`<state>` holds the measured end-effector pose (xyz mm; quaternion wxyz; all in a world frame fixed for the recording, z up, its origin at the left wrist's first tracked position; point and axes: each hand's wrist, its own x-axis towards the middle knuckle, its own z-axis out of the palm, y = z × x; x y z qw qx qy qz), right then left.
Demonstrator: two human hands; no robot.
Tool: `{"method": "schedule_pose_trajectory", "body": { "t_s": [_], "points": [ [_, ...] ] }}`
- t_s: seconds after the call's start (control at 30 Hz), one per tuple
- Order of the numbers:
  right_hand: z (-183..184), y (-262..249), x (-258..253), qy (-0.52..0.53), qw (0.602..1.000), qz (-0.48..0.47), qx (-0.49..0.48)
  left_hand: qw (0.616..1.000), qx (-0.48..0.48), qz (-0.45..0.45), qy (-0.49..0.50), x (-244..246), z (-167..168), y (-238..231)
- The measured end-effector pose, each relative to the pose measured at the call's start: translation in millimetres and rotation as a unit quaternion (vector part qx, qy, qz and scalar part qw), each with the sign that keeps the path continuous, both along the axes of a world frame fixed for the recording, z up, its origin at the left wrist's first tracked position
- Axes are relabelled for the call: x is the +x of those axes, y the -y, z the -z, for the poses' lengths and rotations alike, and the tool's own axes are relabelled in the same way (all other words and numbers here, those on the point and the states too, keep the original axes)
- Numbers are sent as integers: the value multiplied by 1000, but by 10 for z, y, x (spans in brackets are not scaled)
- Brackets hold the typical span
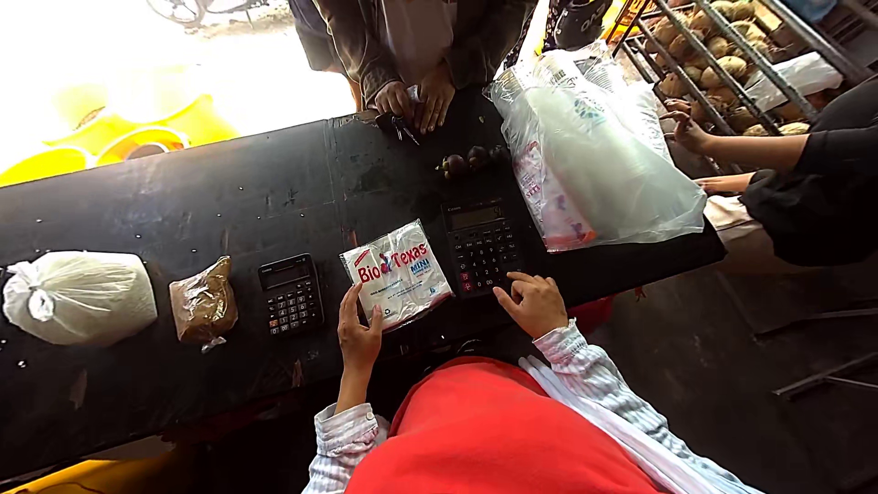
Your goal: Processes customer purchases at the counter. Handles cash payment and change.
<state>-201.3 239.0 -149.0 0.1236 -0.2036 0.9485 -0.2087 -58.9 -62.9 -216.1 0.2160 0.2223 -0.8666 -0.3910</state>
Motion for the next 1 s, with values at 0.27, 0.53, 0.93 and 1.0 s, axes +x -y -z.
{"method": "schedule_pose_trajectory", "body": {
  "t_s": [0.27, 0.53, 0.93, 1.0],
  "points": [
    [-73, -276, -216, -71, 983, 83, -146, 944, 312, -100, 39, -270, -416, 94],
    [-125, -466, -287, -143, 947, 86, -275, 954, 289, 53, 57, -604, -1070, 122],
    [-960, 24, -188, -15, 912, -82, -401, 801, -76, 587, -85, -1088, -2206, -888],
    [-943, -114, -201, 29, 892, -98, -441, 782, -67, 614, -87, -1190, -2214, -945]
  ]
}}
